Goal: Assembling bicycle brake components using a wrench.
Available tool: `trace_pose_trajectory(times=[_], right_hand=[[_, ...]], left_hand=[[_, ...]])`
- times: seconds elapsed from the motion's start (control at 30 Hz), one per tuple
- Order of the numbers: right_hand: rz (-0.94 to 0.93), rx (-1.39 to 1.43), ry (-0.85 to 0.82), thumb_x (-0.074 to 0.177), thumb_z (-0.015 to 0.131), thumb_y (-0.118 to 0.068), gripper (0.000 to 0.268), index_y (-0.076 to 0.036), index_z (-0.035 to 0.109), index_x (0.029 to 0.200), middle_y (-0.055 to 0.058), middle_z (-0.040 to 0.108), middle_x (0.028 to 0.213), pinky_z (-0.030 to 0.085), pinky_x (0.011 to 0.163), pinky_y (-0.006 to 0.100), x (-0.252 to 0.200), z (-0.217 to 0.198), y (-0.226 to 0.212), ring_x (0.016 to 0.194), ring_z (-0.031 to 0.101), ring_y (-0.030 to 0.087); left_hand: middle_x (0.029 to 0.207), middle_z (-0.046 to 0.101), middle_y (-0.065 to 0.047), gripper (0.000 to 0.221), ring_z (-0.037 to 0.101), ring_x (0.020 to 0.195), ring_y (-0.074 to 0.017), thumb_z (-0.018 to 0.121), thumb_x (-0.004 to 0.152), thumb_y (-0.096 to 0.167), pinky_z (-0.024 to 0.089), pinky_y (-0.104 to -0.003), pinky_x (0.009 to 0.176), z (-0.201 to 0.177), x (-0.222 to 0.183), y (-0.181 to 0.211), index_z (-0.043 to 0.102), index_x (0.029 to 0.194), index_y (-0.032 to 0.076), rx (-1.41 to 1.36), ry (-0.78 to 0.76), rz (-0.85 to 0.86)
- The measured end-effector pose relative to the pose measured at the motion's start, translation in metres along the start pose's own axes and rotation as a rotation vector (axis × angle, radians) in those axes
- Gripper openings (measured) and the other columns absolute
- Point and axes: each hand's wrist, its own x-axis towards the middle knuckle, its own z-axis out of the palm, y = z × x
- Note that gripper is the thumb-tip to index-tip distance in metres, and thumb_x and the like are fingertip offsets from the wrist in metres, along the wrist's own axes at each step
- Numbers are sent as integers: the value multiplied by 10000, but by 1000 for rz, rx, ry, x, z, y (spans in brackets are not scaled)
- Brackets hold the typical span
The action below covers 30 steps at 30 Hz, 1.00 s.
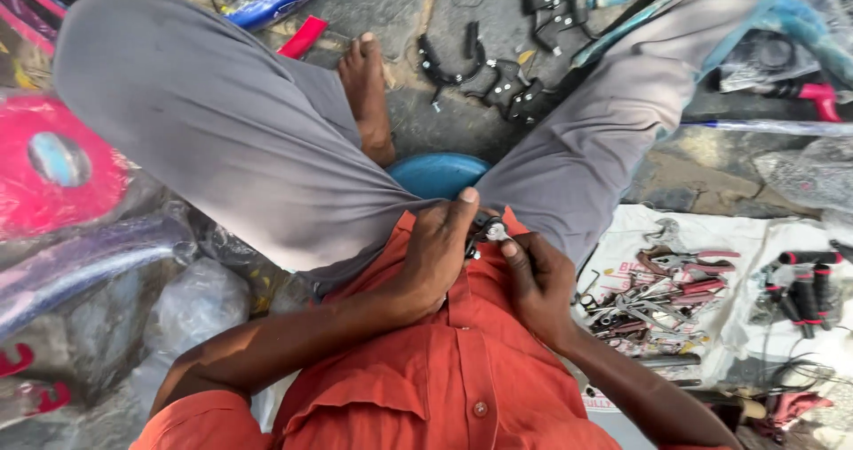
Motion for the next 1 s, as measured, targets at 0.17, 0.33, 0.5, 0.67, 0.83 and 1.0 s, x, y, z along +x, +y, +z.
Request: trace_pose_trajectory(times=[0.17,0.33,0.5,0.67,0.83,1.0], right_hand=[[-75,-16,-32,919,717,-221,219,-25,715,822,74,610,635,381,487,351,29,-55,-25,518,535,200],[-331,-306,-364,877,726,-218,210,-48,727,754,70,623,575,428,454,382,87,-89,-48,475,575,205],[-304,-490,-629,922,699,-261,248,-70,730,766,78,650,540,446,432,407,92,-83,-48,420,588,216],[-55,-161,-98,900,750,-280,275,-27,739,793,98,627,572,397,471,372,35,-37,-17,456,535,212],[313,428,117,1020,672,-281,288,-24,727,902,19,658,710,439,570,284,-1,13,-26,657,530,54],[170,151,54,1003,676,-283,320,-21,705,822,48,554,582,365,516,327,21,-32,-26,554,453,128]], left_hand=[[758,759,-42,576,519,541,-33,462,1002,565,415,-212,448,2,-4,32,722,903,61,122,-117,-83],[764,765,-74,595,526,532,-48,452,1012,592,415,-219,455,2,-2,21,679,885,56,149,-187,-67],[776,777,-58,606,507,536,-27,428,1001,604,389,-204,461,3,-4,19,717,907,80,180,-178,-59],[755,668,4,564,510,568,-28,491,1030,570,417,-207,469,2,-2,7,702,886,67,89,-18,-111],[744,679,4,535,516,543,-47,507,1021,531,417,-215,454,4,1,13,728,923,54,-9,-7,-140],[780,762,-58,550,537,534,-57,483,1025,519,437,-211,464,1,-1,26,728,968,30,-13,-90,-92]])
